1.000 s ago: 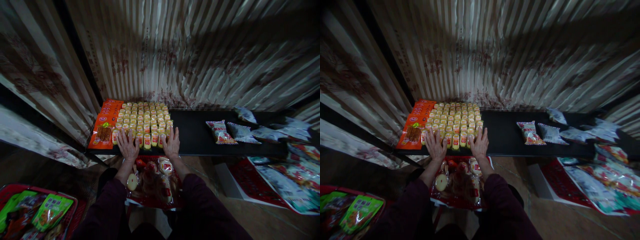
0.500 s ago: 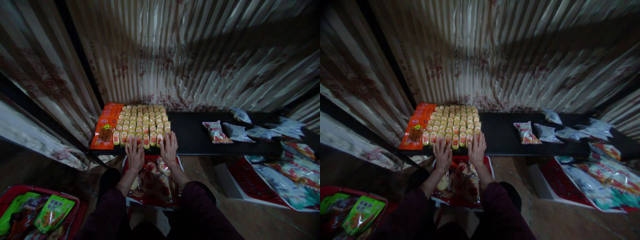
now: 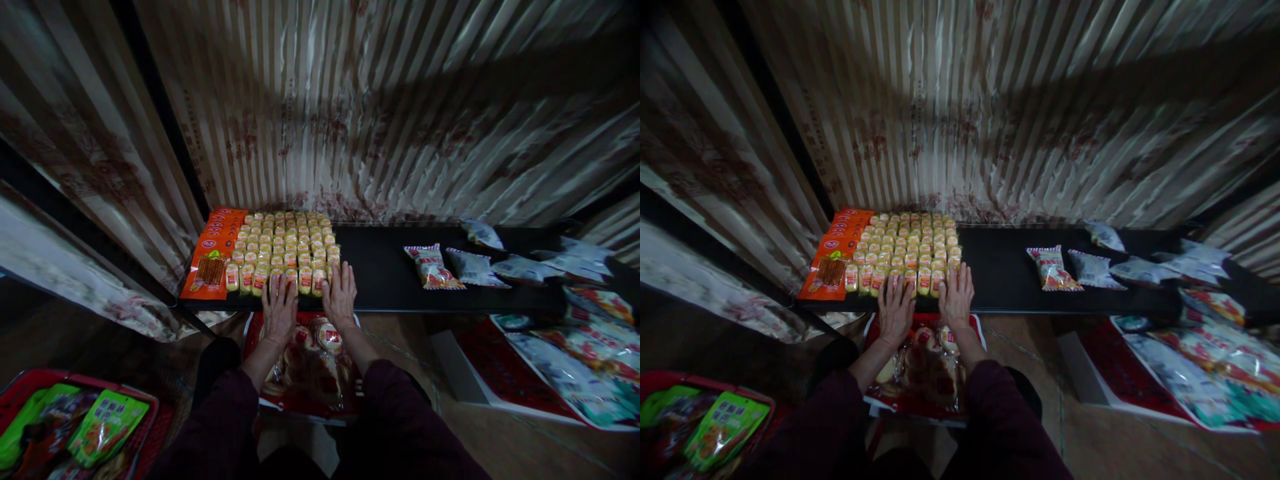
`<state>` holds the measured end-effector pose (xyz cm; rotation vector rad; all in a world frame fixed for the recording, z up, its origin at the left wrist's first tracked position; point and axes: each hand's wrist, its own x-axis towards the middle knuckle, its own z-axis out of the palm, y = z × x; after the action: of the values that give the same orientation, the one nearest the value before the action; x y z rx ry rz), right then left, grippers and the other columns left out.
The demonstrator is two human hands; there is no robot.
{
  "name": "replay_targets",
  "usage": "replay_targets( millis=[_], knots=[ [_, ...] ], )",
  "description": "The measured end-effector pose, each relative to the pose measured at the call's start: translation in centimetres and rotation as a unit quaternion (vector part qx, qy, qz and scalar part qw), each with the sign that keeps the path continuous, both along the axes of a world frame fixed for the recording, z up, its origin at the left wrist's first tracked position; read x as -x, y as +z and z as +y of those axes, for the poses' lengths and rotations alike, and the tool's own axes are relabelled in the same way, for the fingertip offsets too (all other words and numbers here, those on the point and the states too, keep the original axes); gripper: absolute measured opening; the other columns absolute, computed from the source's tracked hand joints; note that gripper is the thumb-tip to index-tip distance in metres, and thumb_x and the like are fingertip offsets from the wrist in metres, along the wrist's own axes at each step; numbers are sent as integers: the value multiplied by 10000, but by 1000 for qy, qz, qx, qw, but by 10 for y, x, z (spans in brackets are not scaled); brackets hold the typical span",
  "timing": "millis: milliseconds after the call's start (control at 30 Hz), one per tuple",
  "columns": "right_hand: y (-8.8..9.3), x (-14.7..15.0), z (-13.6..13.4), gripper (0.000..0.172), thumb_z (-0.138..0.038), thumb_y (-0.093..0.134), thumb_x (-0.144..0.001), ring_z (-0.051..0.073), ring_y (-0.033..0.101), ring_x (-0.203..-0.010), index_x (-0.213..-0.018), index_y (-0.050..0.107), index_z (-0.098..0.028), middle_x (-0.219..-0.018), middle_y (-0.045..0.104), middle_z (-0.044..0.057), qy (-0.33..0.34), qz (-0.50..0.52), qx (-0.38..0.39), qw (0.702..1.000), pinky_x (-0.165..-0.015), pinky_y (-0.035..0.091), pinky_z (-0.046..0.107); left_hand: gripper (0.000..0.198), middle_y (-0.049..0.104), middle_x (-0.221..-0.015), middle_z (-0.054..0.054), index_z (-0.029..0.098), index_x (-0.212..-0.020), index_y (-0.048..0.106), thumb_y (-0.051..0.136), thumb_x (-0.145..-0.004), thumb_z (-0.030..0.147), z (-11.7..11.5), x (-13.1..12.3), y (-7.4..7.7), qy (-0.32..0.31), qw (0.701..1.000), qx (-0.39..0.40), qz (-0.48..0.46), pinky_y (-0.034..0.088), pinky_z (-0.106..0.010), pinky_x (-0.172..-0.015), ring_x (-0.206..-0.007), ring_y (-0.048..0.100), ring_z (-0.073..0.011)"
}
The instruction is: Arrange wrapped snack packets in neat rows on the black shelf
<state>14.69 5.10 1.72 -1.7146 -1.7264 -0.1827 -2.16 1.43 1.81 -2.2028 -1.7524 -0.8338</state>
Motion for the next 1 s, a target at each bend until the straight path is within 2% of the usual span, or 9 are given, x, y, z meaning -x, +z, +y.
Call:
replay_targets(
  millis=[367,600,833,1000],
  knots=[
    [-4,-3,13,550,-419,274,-965,283,217,-1418,-1468,296,-199,-1551,249,130,16,23,42,999,-1102,304,517,495,396,-1496,-80,224,-1406,447,448,-912,244,12,-7,-3,19,1000,8,-19,218,-554,-1162,-1452,183,-290],
    [0,0,14,583,-445,274,-962,300,208,-1422,-1473,277,-167,-1560,193,163,-2,15,49,999,-1081,330,505,476,373,-1509,-75,212,-1370,495,461,-895,220,16,-9,-5,16,999,3,-32,196,-546,-1174,-1461,146,-282],
    [-2,5,16,573,-436,302,-950,332,321,-1359,-1471,287,-197,-1548,216,176,-27,-14,62,998,-1021,378,509,483,375,-1504,-94,147,-1396,451,413,-926,251,16,-8,-12,17,1000,10,-16,172,-504,-1197,-1459,172,-243],
    [-3,4,16,591,-442,311,-953,327,251,-1401,-1478,277,-174,-1560,197,179,-33,-21,64,997,-1063,335,496,501,384,-1498,-101,130,-1420,409,399,-934,251,15,-6,-15,8,1000,-2,-12,153,-493,-1204,-1464,147,-225]
  ],
)
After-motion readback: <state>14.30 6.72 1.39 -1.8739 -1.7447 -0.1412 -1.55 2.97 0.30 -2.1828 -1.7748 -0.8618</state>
